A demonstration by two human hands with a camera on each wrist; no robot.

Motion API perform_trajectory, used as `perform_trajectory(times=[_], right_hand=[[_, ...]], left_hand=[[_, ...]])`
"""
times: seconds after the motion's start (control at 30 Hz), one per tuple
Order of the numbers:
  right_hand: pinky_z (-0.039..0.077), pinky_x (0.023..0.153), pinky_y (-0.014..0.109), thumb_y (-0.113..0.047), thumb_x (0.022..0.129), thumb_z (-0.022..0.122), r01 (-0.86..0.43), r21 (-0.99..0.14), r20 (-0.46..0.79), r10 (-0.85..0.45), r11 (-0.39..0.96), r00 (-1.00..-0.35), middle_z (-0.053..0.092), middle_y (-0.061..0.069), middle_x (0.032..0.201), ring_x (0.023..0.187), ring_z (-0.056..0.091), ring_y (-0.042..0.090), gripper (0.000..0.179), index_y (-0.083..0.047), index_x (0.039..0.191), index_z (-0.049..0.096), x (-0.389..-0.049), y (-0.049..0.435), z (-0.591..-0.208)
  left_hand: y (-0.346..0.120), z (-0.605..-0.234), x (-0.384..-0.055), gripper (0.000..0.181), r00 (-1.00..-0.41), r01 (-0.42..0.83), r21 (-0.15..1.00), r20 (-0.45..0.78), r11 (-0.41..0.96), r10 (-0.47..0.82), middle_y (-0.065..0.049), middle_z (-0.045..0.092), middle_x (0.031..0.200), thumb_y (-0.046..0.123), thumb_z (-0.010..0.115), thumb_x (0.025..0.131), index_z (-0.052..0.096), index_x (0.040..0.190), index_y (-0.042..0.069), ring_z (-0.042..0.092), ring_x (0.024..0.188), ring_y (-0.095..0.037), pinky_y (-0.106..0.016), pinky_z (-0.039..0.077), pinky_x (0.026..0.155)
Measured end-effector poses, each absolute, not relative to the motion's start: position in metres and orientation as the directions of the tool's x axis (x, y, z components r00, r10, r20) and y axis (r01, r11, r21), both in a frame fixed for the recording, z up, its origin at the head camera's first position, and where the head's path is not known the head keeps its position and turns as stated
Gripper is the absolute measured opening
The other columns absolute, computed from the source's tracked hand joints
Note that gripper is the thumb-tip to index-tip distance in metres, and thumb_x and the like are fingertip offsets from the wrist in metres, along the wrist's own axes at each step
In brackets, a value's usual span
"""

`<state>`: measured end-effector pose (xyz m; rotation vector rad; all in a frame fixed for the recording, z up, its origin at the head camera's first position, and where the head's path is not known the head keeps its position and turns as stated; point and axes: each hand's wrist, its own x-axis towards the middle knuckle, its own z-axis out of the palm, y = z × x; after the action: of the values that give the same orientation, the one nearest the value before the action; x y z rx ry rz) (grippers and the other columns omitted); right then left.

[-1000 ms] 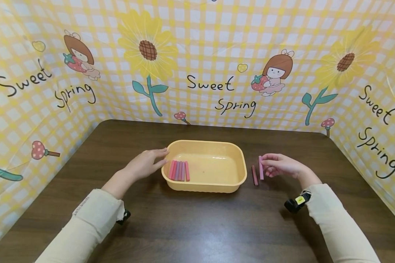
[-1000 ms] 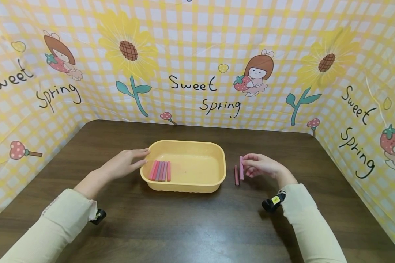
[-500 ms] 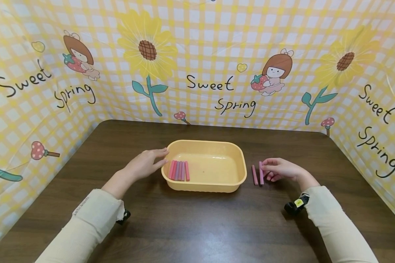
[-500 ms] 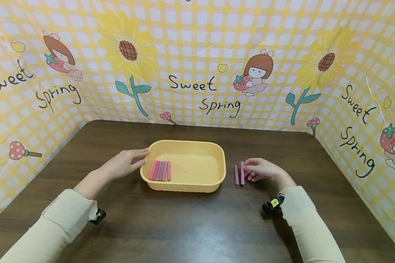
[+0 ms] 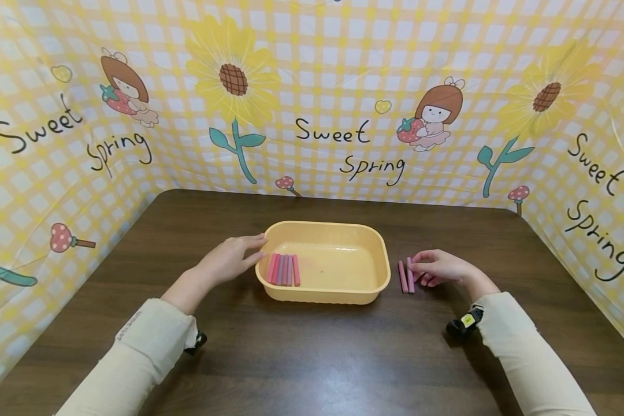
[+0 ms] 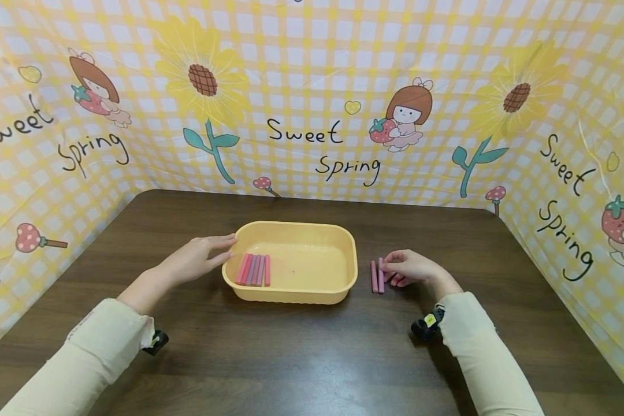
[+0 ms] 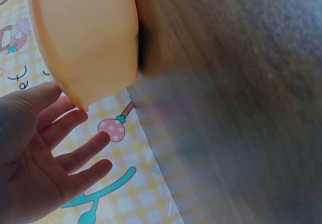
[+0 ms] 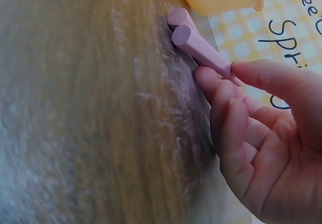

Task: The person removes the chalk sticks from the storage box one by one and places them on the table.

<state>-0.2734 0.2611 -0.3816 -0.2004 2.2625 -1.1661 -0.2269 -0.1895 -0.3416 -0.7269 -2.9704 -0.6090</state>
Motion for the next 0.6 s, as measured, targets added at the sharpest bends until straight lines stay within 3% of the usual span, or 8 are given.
perform_trajectory(times=[0.6], right_hand=[[0.052, 0.061, 0.021, -0.028, 0.094, 0.054, 0.116, -0.762, -0.438, -0.376, 0.637, -0.817, 0.067, -0.002, 0.081, 0.068, 0.057, 0.007, 0.037, 0.003, 0.114, 0.051, -0.2754, 0.2606, -0.3803]], left_hand=[[-0.1896, -0.3414, -0.2269, 0.040, -0.889, 0.453, 0.371, 0.120, 0.811, 0.442, -0.022, 0.051, 0.134, 0.015, 0.054, 0.094, 0.053, 0.128, -0.005, 0.049, 0.125, -0.037, -0.051, 0.040, 0.104]])
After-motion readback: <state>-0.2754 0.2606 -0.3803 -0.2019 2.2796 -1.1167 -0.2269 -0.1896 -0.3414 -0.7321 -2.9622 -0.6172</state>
